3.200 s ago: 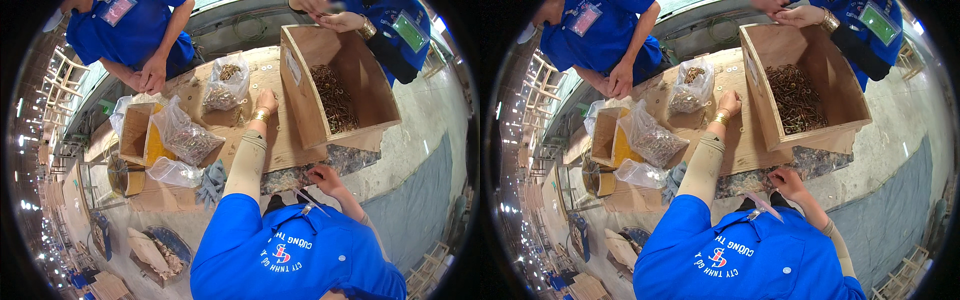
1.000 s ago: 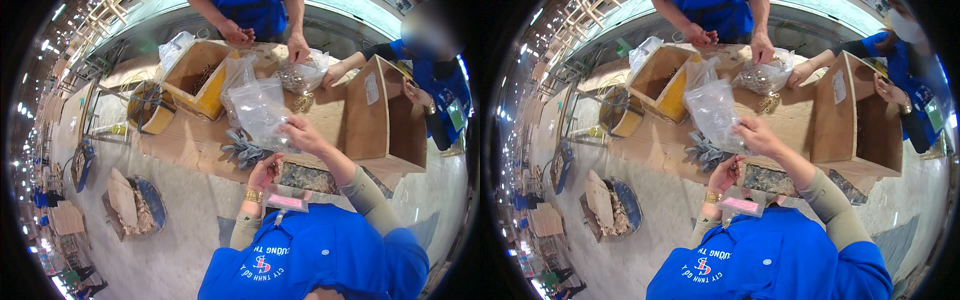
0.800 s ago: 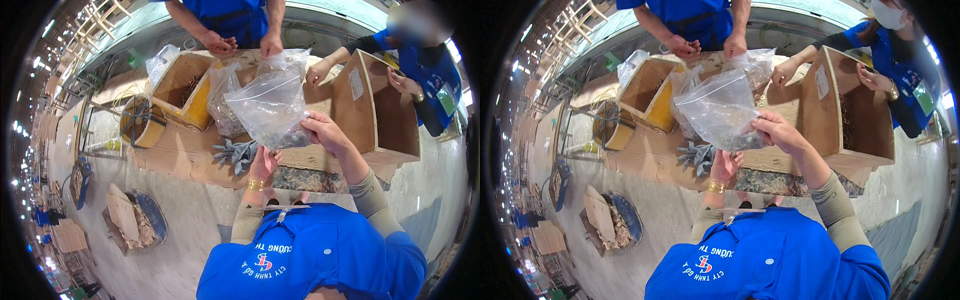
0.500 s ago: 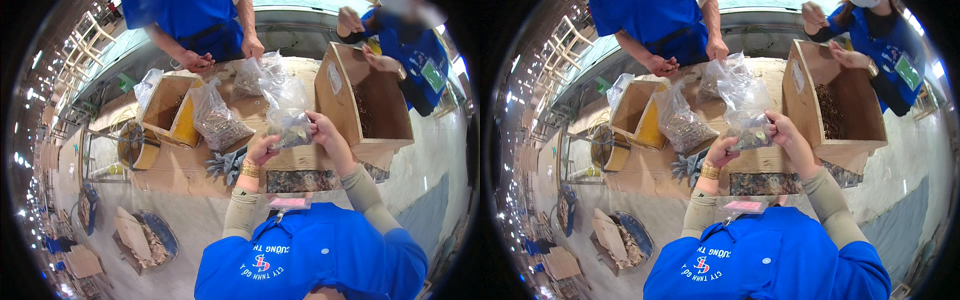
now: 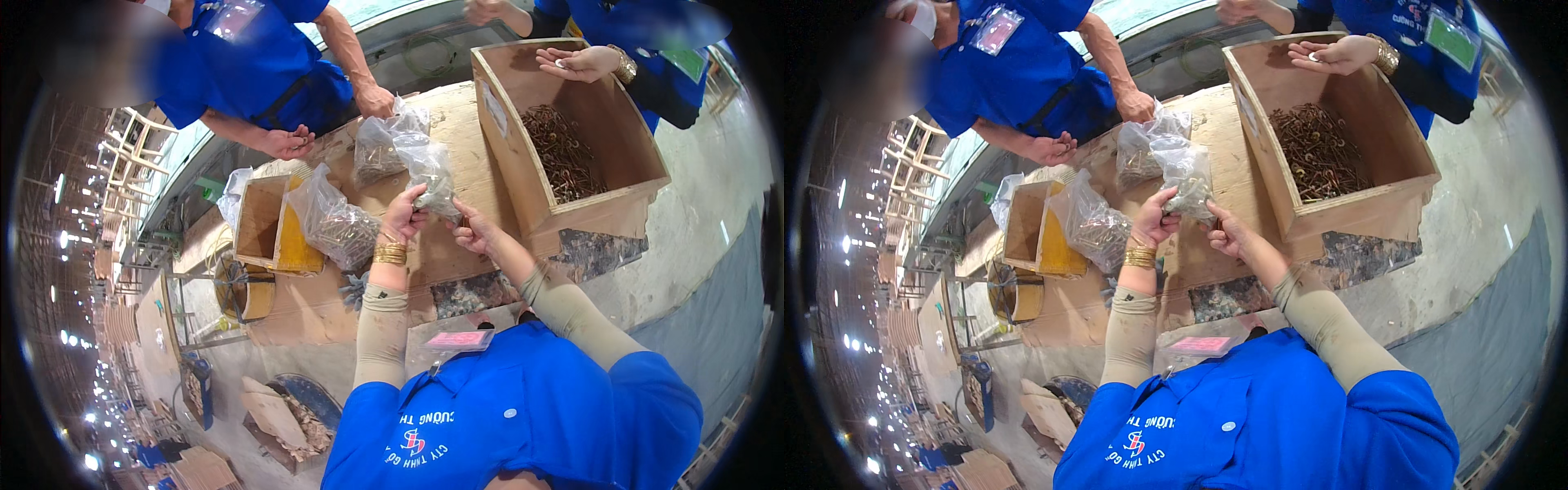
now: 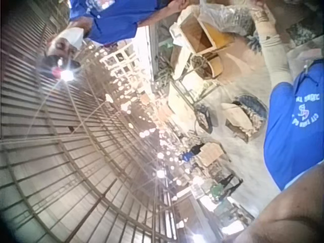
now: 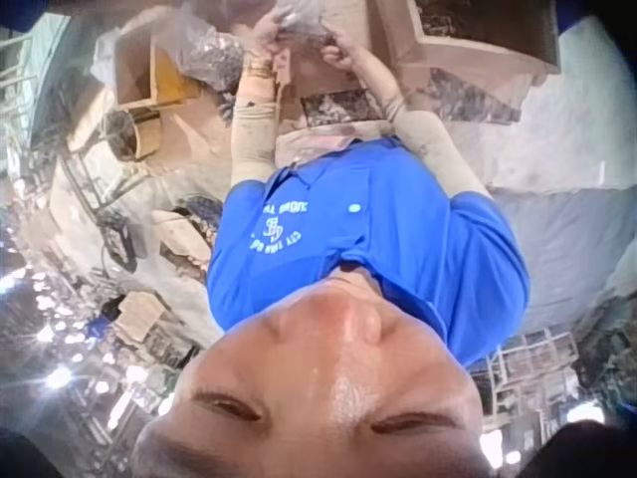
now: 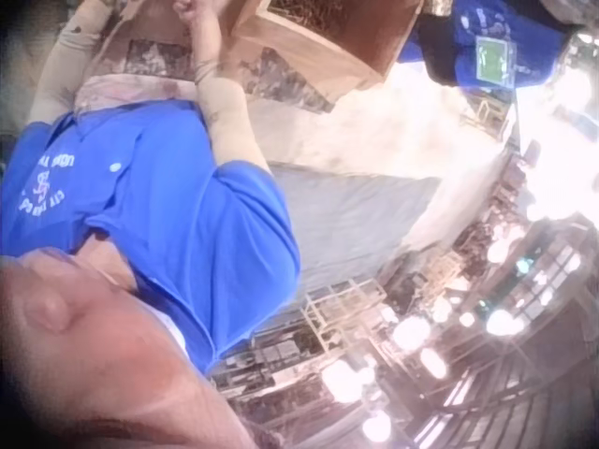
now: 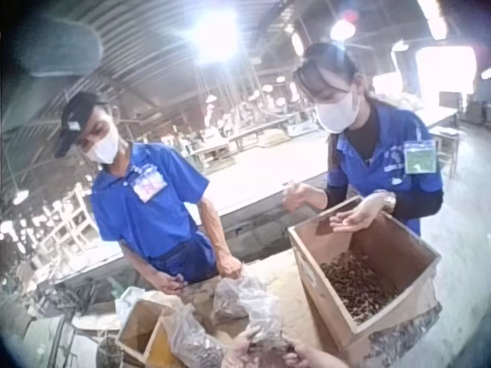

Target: The person picks small metal fasteners and washers from a wooden box and plastic bags on a workbench, then places them into a larger wooden bin. The person repeats this sorting and placement process while two coworkers perform similar tasks nearby.

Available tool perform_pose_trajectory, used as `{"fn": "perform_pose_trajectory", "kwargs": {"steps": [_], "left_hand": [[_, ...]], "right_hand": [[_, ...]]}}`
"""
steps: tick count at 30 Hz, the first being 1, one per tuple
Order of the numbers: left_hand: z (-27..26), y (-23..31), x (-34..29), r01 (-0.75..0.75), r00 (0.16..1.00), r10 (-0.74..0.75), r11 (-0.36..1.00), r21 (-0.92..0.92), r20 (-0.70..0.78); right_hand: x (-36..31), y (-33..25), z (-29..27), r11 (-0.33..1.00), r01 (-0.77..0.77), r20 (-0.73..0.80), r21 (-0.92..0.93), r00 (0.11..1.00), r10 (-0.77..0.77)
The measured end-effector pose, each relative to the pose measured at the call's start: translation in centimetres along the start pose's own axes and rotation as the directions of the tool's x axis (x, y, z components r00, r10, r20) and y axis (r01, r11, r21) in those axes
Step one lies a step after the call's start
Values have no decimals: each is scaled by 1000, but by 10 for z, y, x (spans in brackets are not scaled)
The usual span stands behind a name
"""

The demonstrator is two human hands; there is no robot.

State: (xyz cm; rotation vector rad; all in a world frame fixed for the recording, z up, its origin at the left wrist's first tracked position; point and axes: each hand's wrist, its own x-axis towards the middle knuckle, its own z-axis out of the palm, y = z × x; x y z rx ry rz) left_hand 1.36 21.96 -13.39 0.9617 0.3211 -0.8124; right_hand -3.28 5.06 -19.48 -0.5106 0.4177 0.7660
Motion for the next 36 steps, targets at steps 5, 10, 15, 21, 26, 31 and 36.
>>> {"fn": "perform_pose_trajectory", "kwargs": {"steps": [5, 10, 15, 21, 26, 31, 36], "left_hand": [[-6, 5, 1, 96, 976, -52, 975, 202, -214], [0, 8, -4, 60, 986, -29, 980, 190, -164], [2, 21, -9, 11, 998, 3, 976, 220, -61], [13, 18, -19, -62, 993, 92, 940, 336, -73], [9, 23, -18, -64, 996, 82, 897, 437, -24], [10, 29, -21, -71, 994, 100, 879, 472, -38], [4, 42, -28, -110, 993, 114, 868, 483, 22]], "right_hand": [[-8, 5, 2, 996, 91, -111, 19, 990, -88], [-25, -5, 19, 990, 136, -183, -24, 973, -138], [-32, -8, 23, 985, 141, -81, -102, 985, -149], [-20, -2, -10, 994, 60, -15, 92, 998, -59], [7, -12, -18, 985, -21, 36, 173, 999, 15], [36, -18, -6, 990, 22, -35, 137, 999, -18], [46, -26, 0, 981, 122, -57, 152, 992, -114]]}}
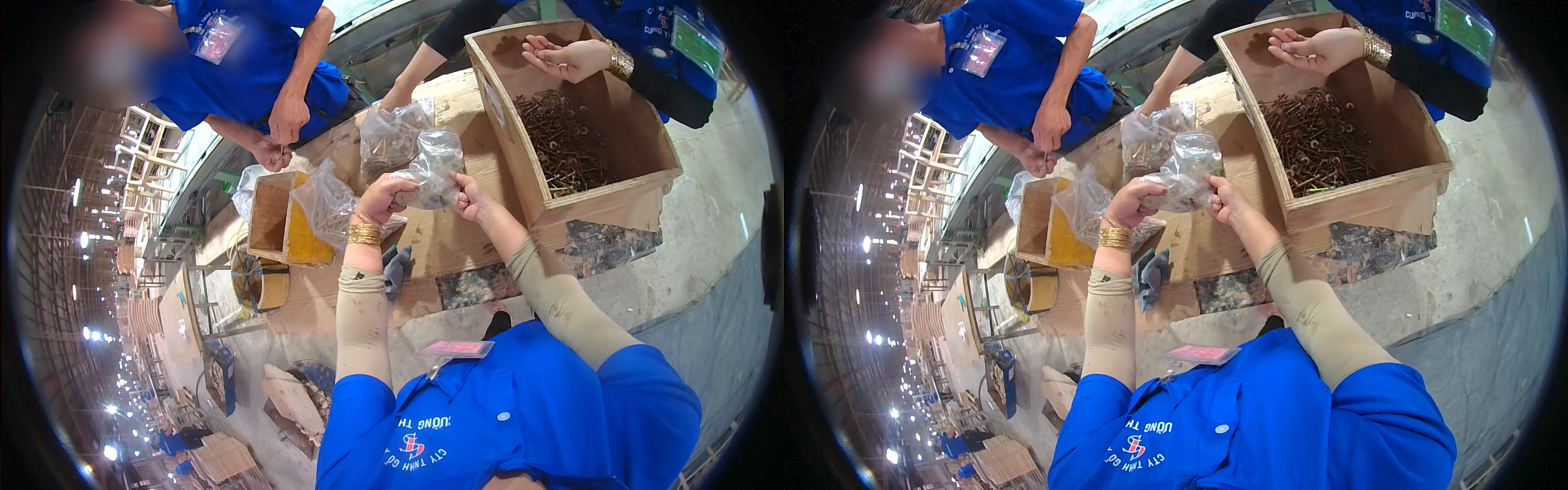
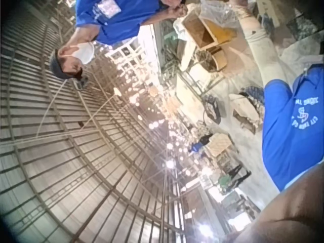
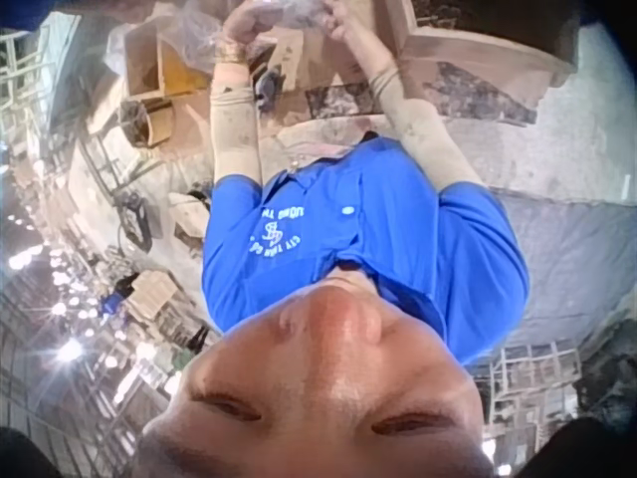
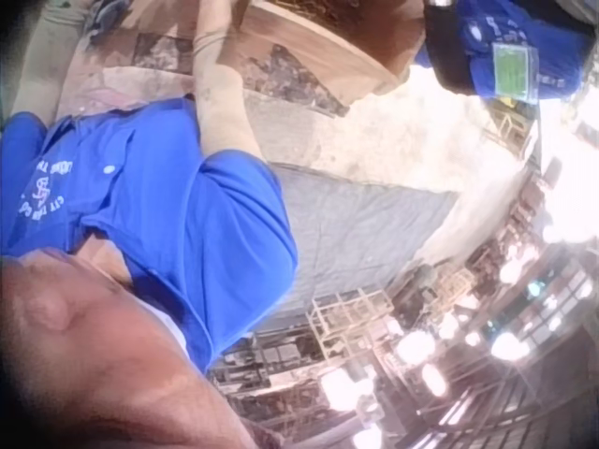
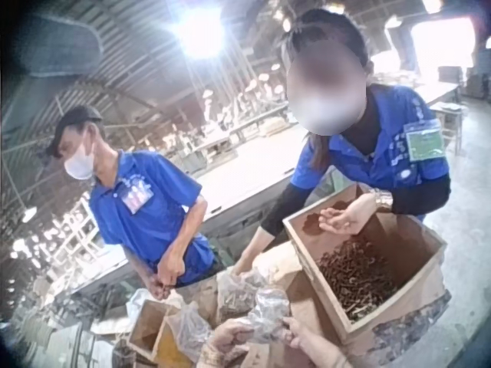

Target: The person picks small metal fasteners and washers from a wooden box and plastic bags on a workbench, then places them into a larger wooden bin. The person repeats this sorting and placement process while two coworkers perform similar tasks nearby.

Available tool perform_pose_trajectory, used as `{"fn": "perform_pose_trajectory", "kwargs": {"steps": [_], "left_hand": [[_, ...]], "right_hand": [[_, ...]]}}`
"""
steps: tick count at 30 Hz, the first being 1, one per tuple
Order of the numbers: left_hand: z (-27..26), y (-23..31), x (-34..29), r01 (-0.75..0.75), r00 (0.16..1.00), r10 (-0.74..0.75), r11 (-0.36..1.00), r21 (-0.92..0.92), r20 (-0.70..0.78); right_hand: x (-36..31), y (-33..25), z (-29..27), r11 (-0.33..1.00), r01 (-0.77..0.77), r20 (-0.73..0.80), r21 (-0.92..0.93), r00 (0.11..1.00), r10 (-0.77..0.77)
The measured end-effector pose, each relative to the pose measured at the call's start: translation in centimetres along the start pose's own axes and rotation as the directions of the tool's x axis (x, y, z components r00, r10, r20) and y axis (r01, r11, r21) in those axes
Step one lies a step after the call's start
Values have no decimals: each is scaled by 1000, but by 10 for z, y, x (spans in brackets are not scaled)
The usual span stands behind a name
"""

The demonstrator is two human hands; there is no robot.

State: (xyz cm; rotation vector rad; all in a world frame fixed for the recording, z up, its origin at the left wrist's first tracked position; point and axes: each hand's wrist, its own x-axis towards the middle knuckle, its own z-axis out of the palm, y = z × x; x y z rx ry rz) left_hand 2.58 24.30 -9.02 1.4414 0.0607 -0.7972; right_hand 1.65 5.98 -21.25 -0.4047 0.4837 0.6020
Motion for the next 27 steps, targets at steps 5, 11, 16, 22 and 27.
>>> {"fn": "perform_pose_trajectory", "kwargs": {"steps": [5, 11, 16, 22, 27], "left_hand": [[-9, -10, -15, -9, 1000, 9, 999, 45, -8], [-14, -41, -39, 17, 1000, -17, 1000, 10, -1], [-11, -57, -57, 74, 995, -70, 996, 52, -69], [-1, -42, -66, -90, 993, 83, 993, -76, -82], [10, -15, -67, -123, 991, 120, 992, -43, -65]], "right_hand": [[-17, 8, 3, 1000, -18, -33, -23, 999, 17], [-30, 21, -17, 999, -38, -8, 3, 999, 38], [-18, 16, -9, 986, -154, -112, -61, 983, 147], [-17, -1, 9, 998, 52, -104, -27, 993, -55], [-23, -7, 15, 999, 28, -78, 31, 997, -26]]}}
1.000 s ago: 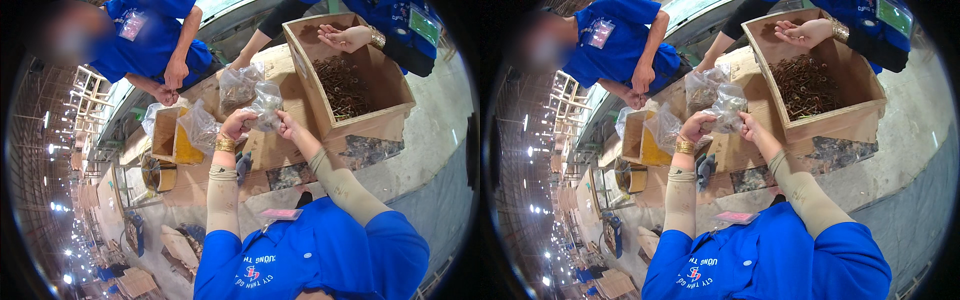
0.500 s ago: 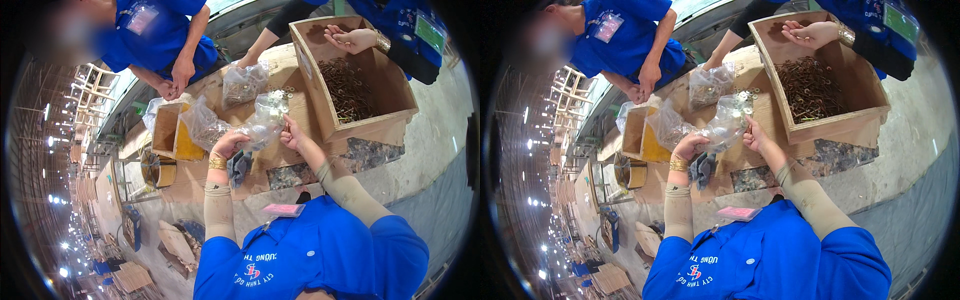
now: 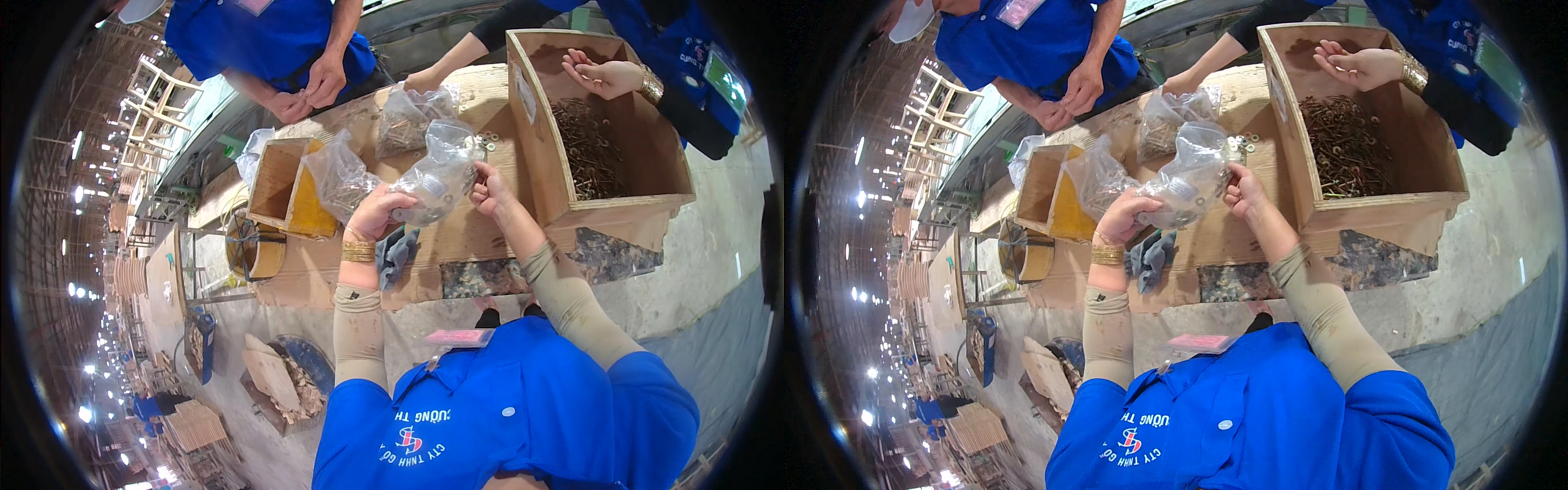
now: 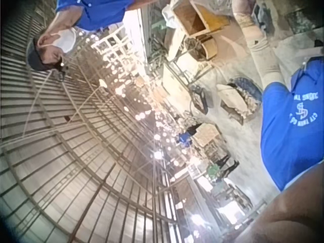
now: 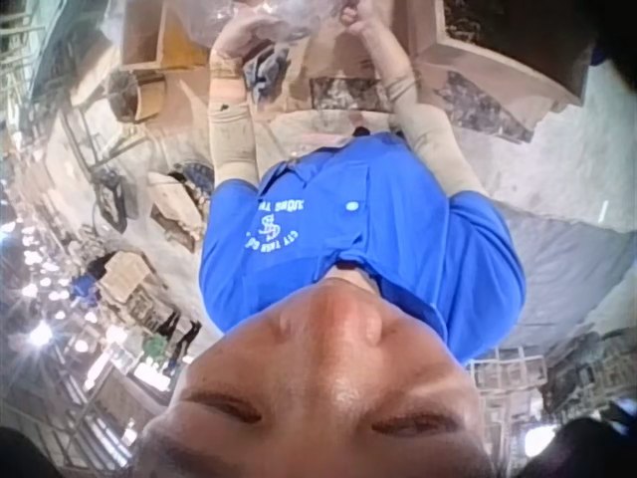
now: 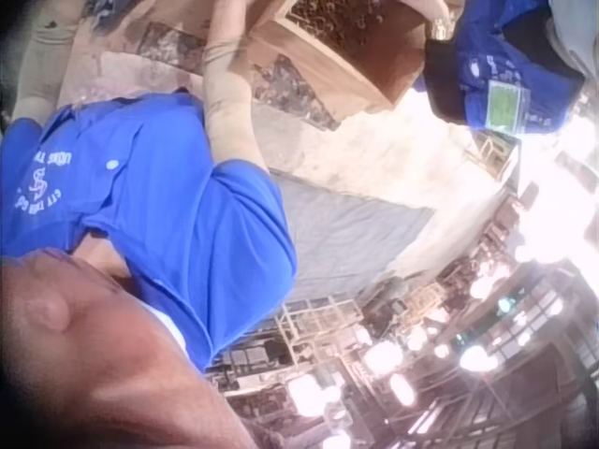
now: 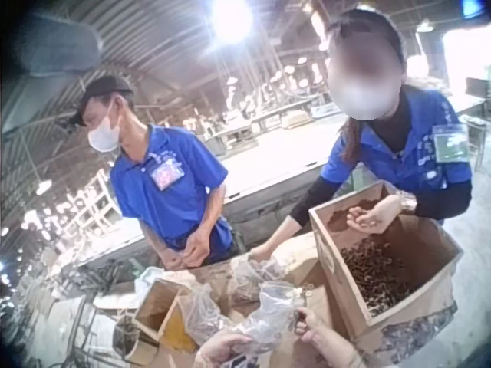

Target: The person picks small metal fasteners and washers from a wooden box and plastic bags on a workbench, then places them into a larger wooden bin. The person repeats this sorting and placement process while two coworkers perform similar tasks nearby.

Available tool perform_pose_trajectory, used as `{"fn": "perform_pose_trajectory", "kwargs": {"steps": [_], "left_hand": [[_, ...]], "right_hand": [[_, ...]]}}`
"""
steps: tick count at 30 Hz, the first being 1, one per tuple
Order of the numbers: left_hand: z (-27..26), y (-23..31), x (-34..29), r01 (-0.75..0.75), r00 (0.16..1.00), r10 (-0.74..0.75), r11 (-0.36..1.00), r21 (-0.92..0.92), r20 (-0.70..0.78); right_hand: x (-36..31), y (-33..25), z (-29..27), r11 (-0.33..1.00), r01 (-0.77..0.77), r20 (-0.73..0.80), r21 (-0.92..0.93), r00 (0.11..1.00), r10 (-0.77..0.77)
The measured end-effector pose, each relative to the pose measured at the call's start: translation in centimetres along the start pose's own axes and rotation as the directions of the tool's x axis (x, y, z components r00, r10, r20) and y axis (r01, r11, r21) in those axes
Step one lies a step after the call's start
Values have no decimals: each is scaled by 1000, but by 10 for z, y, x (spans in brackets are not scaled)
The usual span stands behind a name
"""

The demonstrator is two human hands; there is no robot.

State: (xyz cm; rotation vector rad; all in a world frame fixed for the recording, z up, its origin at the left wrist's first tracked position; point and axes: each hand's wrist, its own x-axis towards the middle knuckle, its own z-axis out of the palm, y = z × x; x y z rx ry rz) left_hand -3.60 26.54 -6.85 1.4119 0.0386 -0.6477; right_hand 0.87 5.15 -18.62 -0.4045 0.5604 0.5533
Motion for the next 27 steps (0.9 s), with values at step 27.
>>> {"fn": "perform_pose_trajectory", "kwargs": {"steps": [27], "left_hand": [[84, -208, -58, -209, 932, -225, 311, -927, -286]], "right_hand": [[-76, 45, 139, -68, 734, 736, -676, 676, -21]]}}
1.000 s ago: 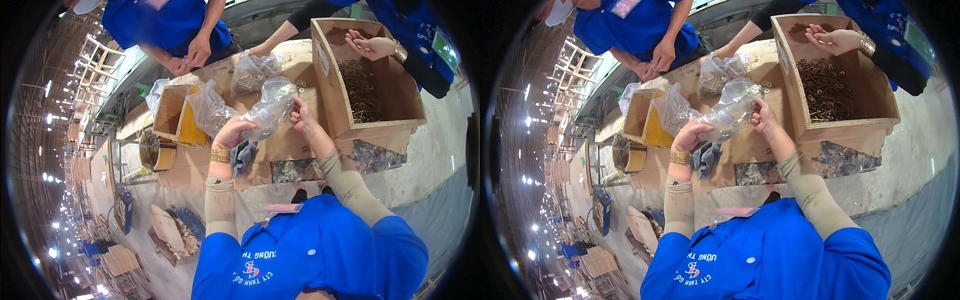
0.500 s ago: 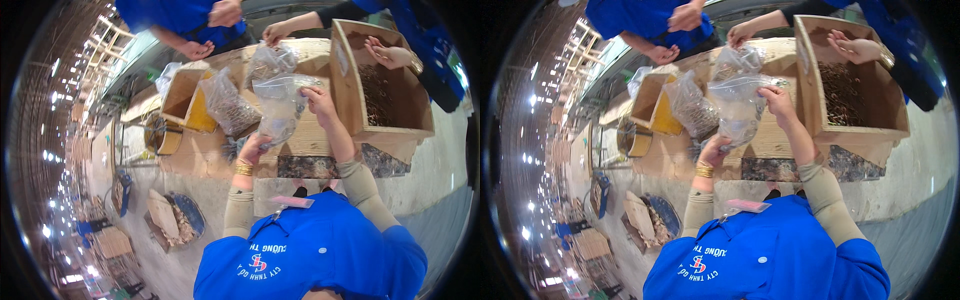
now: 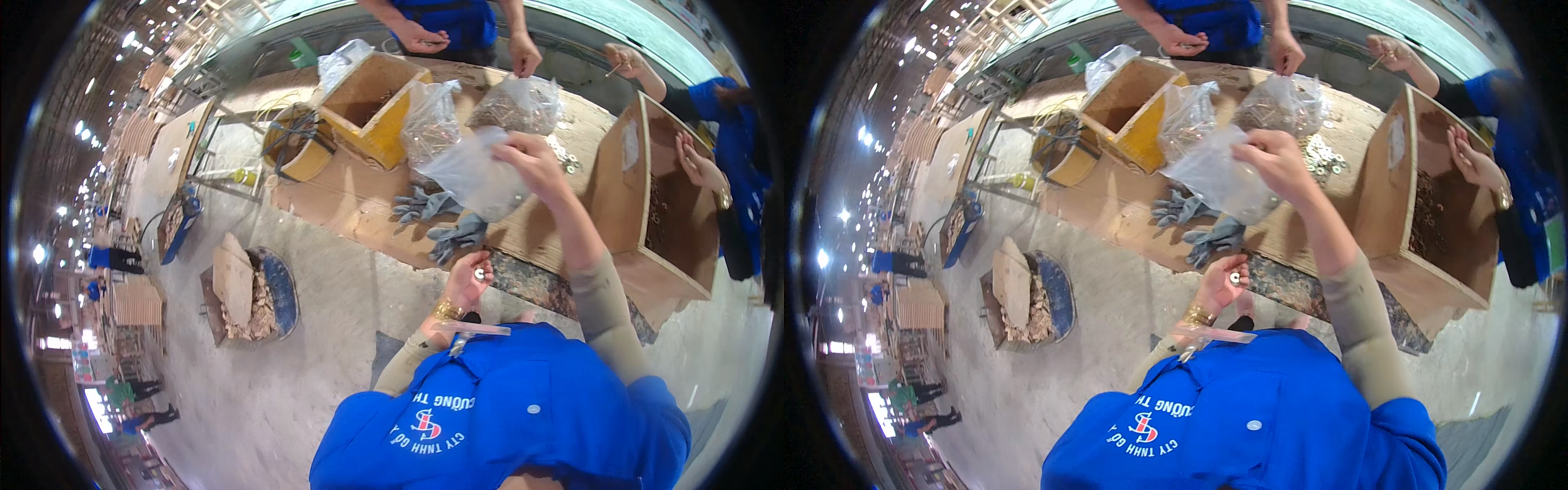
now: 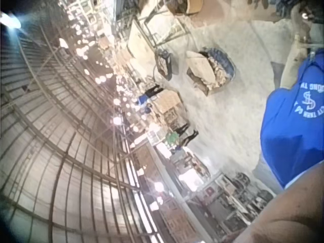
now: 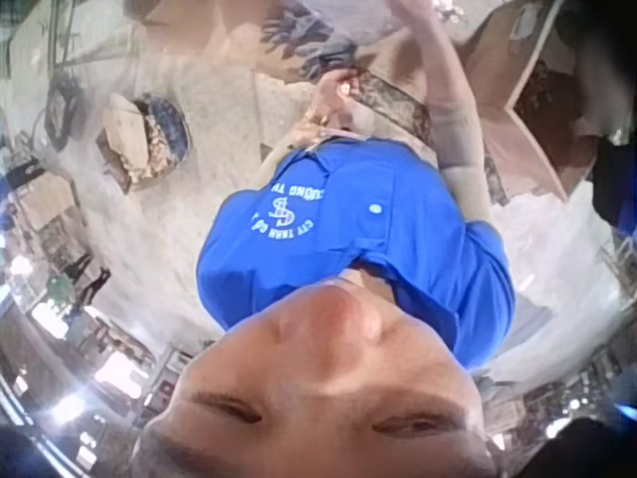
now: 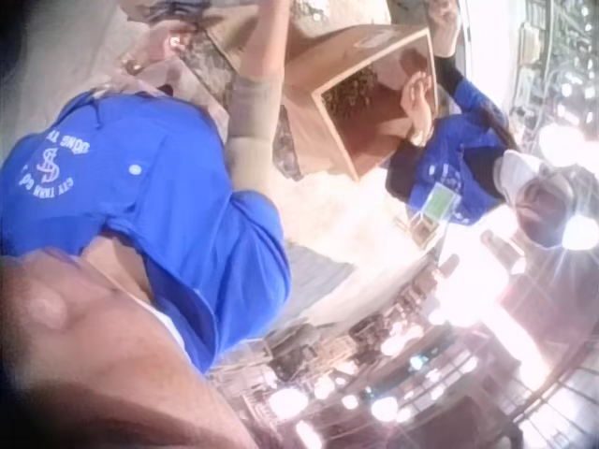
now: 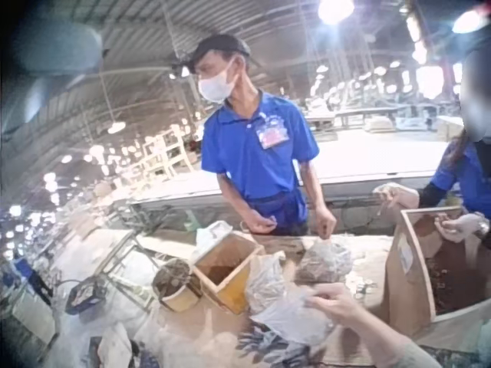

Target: The person picks small metal fasteners and washers from a wooden box and plastic bags on a workbench, then places them into a larger wooden bin. The person repeats this sorting and placement process while two coworkers perform similar tasks nearby.

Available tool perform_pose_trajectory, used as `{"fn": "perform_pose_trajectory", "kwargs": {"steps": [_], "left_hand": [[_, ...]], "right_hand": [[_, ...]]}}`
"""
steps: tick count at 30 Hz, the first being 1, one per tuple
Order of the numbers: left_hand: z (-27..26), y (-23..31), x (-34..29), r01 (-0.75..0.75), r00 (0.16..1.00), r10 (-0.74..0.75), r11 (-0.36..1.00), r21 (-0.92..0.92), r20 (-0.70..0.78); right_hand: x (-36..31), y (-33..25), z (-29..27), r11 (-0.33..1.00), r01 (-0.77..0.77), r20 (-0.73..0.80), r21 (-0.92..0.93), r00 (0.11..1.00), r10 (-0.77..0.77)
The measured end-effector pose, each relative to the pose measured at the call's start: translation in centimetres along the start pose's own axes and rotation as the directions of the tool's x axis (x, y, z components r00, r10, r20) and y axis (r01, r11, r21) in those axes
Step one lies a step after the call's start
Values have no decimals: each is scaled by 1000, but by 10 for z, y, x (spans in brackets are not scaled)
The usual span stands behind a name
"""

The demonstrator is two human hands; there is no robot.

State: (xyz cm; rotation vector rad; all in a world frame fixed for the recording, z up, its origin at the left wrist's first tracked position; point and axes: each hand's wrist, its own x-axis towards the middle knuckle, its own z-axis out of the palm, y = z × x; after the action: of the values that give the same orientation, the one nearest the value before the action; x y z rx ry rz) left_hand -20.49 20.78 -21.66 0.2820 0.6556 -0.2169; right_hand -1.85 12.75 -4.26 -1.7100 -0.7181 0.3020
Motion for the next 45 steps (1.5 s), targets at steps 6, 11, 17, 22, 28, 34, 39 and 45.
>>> {"fn": "perform_pose_trajectory", "kwargs": {"steps": [6, 11, 17, 22, 28, 34, 39, 45], "left_hand": [[-5, 6, -4, -111, 987, 103, 992, 63, 126], [19, 13, -3, -125, 991, 109, 955, 270, 76], [53, 25, 19, -93, 991, 15, 798, 595, 134], [67, 26, 51, -239, 971, 142, 573, 784, 193], [107, 26, 69, -266, 962, 68, 457, 849, 264], [112, 31, 51, -350, 937, 213, 542, 764, 278], [113, 35, 33, -317, 948, 182, 603, 732, 261], [118, 26, 33, -333, 927, 322, 482, 811, 190]], "right_hand": [[36, 53, 23, 994, -36, -293, -108, 956, 3], [-24, 70, 2, 847, -376, -36, 375, 908, 418], [-93, 83, -5, 748, -577, 28, 328, 798, 603], [-102, 64, -5, 859, -511, -53, 2, 858, 511], [-99, 75, -25, 928, -372, -186, -24, 914, 361], [-83, 72, -16, 958, -285, -62, -19, 957, 284], [-81, 77, -12, 967, -217, -49, -131, 976, 212], [-76, 55, -3, 892, -6, 7, -453, 1000, 10]]}}
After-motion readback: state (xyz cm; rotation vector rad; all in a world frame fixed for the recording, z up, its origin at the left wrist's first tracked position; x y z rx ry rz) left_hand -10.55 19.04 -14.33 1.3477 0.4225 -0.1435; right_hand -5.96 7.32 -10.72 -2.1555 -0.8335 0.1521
